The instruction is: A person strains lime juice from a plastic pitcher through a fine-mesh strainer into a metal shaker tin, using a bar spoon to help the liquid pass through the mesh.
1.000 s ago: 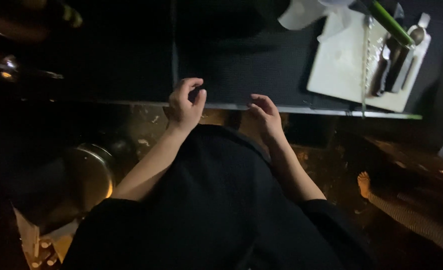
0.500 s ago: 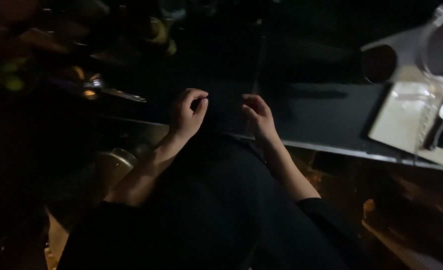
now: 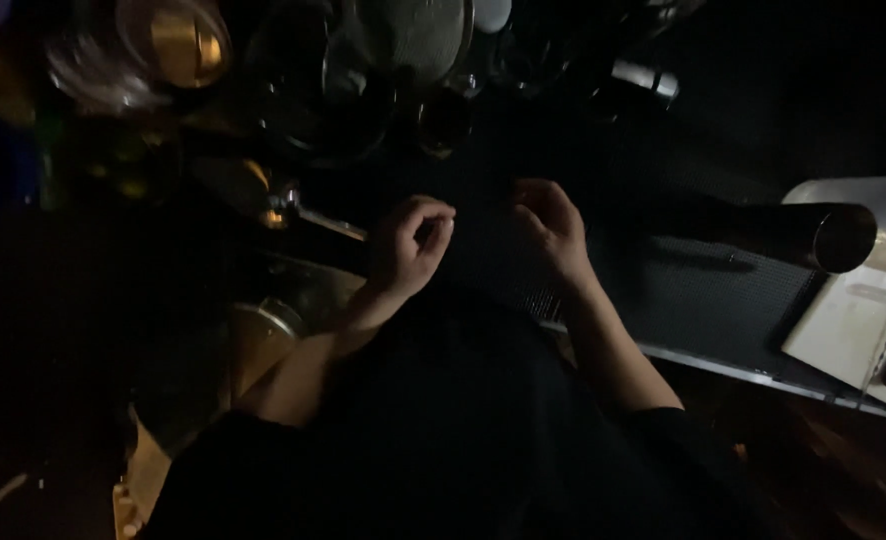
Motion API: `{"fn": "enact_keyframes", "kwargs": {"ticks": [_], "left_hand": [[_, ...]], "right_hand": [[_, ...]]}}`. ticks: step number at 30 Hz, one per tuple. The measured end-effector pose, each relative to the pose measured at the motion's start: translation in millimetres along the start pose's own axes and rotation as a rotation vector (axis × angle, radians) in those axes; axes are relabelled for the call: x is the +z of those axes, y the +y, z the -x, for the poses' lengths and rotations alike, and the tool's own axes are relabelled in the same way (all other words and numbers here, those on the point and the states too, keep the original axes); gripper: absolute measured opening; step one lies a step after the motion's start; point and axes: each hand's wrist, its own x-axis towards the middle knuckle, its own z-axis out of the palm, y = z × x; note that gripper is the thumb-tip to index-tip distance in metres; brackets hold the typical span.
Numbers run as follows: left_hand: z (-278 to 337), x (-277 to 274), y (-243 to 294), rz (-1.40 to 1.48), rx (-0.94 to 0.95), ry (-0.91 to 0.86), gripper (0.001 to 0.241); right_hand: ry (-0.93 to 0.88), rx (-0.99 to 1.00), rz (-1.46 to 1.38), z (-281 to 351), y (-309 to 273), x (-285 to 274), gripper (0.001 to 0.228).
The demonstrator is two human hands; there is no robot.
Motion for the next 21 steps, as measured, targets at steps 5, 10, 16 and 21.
{"fn": "enact_keyframes", "kwargs": {"ticks": [5,10,16,21], "left_hand": [[3.0,15.4,-10.4,0.098,-0.141,-0.072,0.020],[4.8,17.5,-2.8,0.185,0.088,0.082,0.030],[32.2,41.8,-37.2,0.377,-0.105,0.139,0.027],[9.7,27.4,-28.2,0.311,-0.137,0.018,0.020]], "right_hand": [[-0.174,-0.393,0.356,-41.5,-49.3,-20.9,0.028],[-0.116,-0.490,0.301,-66.4,-95.5,-0.3,0.035],[-0.076,-0.466,0.201,-61.4,-55.3,2.1,0.036],[0.024,-0.357,0.130,-33.0,-22.5,-18.2,0.035]]}}
